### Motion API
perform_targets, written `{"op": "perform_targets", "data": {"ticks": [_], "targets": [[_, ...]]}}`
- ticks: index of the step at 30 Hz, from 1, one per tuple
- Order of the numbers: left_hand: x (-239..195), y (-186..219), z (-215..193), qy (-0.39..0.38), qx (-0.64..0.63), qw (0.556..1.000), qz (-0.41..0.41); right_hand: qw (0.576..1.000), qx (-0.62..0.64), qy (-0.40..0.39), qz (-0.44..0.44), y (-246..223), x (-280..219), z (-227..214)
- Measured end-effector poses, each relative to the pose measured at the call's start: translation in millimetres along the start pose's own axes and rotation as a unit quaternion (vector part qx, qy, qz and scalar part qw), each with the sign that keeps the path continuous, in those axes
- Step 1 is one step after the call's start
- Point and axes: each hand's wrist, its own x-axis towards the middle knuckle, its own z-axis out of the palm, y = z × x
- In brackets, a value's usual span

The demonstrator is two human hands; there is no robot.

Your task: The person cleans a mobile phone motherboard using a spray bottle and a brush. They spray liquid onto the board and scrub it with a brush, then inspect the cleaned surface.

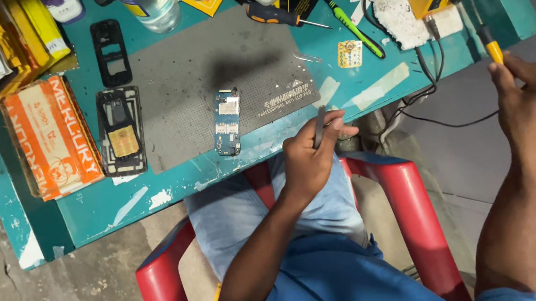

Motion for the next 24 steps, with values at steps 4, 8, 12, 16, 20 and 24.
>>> {"op": "perform_targets", "data": {"ticks": [4,8,12,16,20,24], "targets": [[-1.8,-2.2,-3.4,0.003,0.009,1.000,-0.007,0.997,-0.046,0.018,-0.064,1.5,11.7,8.2],[-0.6,-2.0,-3.0,0.002,0.006,1.000,0.016,0.998,-0.048,0.017,-0.028,6.7,16.8,14.5],[-0.2,-2.8,-1.8,-0.002,-0.009,1.000,0.010,0.998,-0.017,0.032,-0.043,13.7,14.8,20.2],[-0.3,-3.4,-2.4,-0.002,0.003,1.000,0.004,0.997,-0.016,0.042,-0.069,10.9,17.4,24.7],[-0.4,-2.5,-2.5,-0.003,0.002,1.000,-0.008,0.994,-0.076,0.049,-0.061,-3.5,25.3,25.9],[0.6,-1.5,-1.8,-0.002,-0.017,1.000,0.009,0.986,-0.106,0.077,-0.099,-18.1,33.1,25.3]]}}
